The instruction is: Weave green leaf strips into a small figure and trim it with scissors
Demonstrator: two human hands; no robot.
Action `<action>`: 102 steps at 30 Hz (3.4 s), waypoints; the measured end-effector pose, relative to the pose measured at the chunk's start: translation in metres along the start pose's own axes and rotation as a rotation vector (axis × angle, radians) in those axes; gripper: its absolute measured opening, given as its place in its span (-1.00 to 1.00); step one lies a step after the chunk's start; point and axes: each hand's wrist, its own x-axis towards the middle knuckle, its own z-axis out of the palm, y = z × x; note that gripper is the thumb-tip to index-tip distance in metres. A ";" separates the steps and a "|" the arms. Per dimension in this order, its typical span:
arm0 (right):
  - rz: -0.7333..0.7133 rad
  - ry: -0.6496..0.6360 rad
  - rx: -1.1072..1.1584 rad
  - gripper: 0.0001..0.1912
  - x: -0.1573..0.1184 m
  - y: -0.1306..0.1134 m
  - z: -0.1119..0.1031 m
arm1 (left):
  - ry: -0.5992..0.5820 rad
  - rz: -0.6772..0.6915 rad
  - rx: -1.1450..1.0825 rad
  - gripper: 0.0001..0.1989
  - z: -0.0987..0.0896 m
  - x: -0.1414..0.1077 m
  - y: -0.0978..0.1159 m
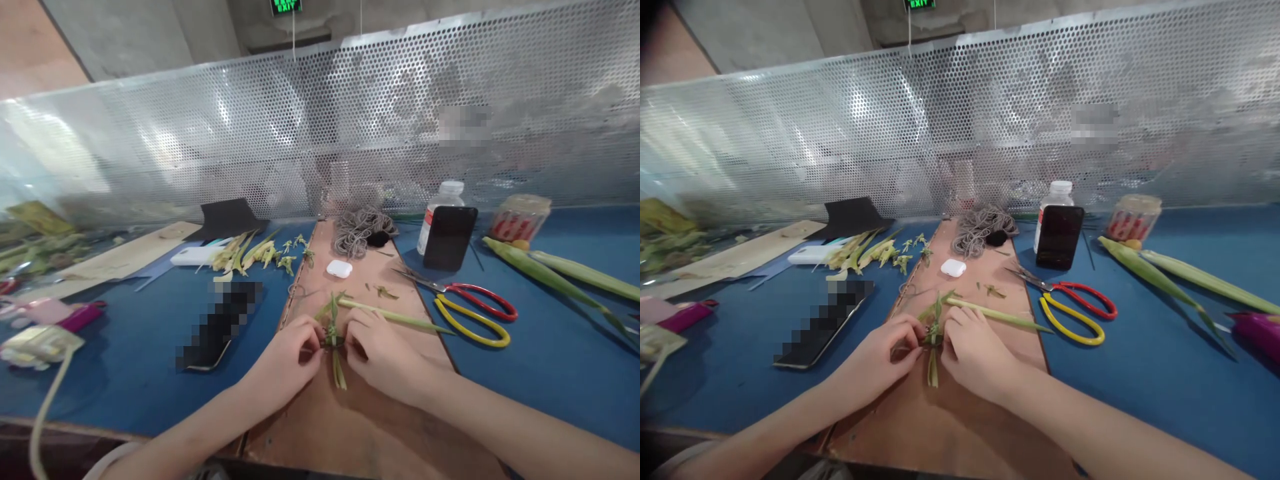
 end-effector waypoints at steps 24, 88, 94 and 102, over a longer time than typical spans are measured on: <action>-0.048 0.008 -0.075 -0.85 -0.003 0.002 -0.001 | 0.070 0.046 0.165 -0.89 0.004 -0.006 -0.002; -0.133 0.040 0.167 -0.85 -0.056 -0.038 -0.027 | -0.067 -0.525 -1.129 -0.41 0.015 -0.038 0.061; -0.079 0.068 -0.074 -0.84 -0.066 -0.035 -0.015 | -0.161 -0.409 -0.731 -0.30 0.020 -0.036 0.038; -0.016 0.010 0.003 -0.82 -0.081 -0.026 -0.010 | 0.002 0.110 -0.024 -0.77 0.024 -0.044 0.055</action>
